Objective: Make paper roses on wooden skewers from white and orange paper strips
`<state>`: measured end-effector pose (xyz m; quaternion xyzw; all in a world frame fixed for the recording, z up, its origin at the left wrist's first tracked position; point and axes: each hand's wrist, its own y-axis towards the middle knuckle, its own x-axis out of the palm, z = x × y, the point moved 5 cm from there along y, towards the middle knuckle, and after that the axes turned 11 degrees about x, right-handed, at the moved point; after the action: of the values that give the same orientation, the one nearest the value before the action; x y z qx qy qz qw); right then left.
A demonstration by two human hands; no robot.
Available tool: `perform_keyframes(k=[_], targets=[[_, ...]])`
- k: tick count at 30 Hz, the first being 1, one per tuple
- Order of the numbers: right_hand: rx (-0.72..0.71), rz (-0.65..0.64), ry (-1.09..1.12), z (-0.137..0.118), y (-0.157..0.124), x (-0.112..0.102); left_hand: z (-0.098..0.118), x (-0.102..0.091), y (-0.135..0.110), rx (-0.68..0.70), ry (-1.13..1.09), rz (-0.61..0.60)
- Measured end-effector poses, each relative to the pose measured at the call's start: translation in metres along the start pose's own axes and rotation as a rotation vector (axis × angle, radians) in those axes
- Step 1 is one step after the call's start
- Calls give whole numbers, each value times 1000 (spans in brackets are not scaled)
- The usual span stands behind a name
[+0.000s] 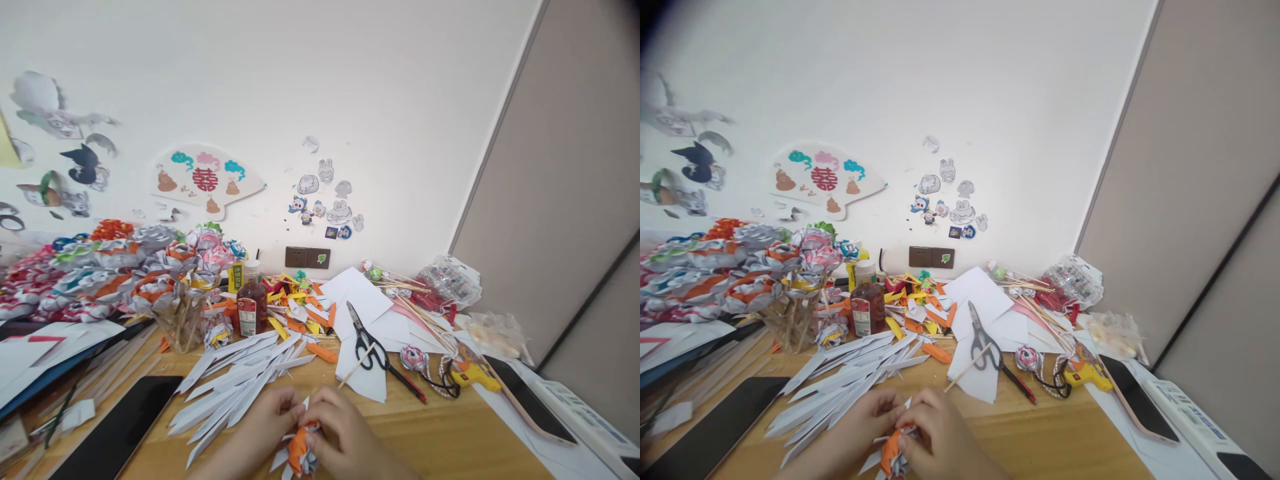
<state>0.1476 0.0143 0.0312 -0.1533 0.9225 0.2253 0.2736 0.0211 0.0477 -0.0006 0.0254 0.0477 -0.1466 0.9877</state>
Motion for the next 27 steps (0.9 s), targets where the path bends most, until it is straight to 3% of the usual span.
perform_keyframes(k=[5,11,20,27], targets=[[-9,5,-113,-1,-1,1,-6,-2,5,15,-39,30],[-95,126,-215,-2,-4,1,-3,-10,10,73,-102,76],[-65,295,15,-3,0,-31,-2,-4,14,69,-361,7],[151,209,260,24,10,-28,1,-8,16,30,-486,18]])
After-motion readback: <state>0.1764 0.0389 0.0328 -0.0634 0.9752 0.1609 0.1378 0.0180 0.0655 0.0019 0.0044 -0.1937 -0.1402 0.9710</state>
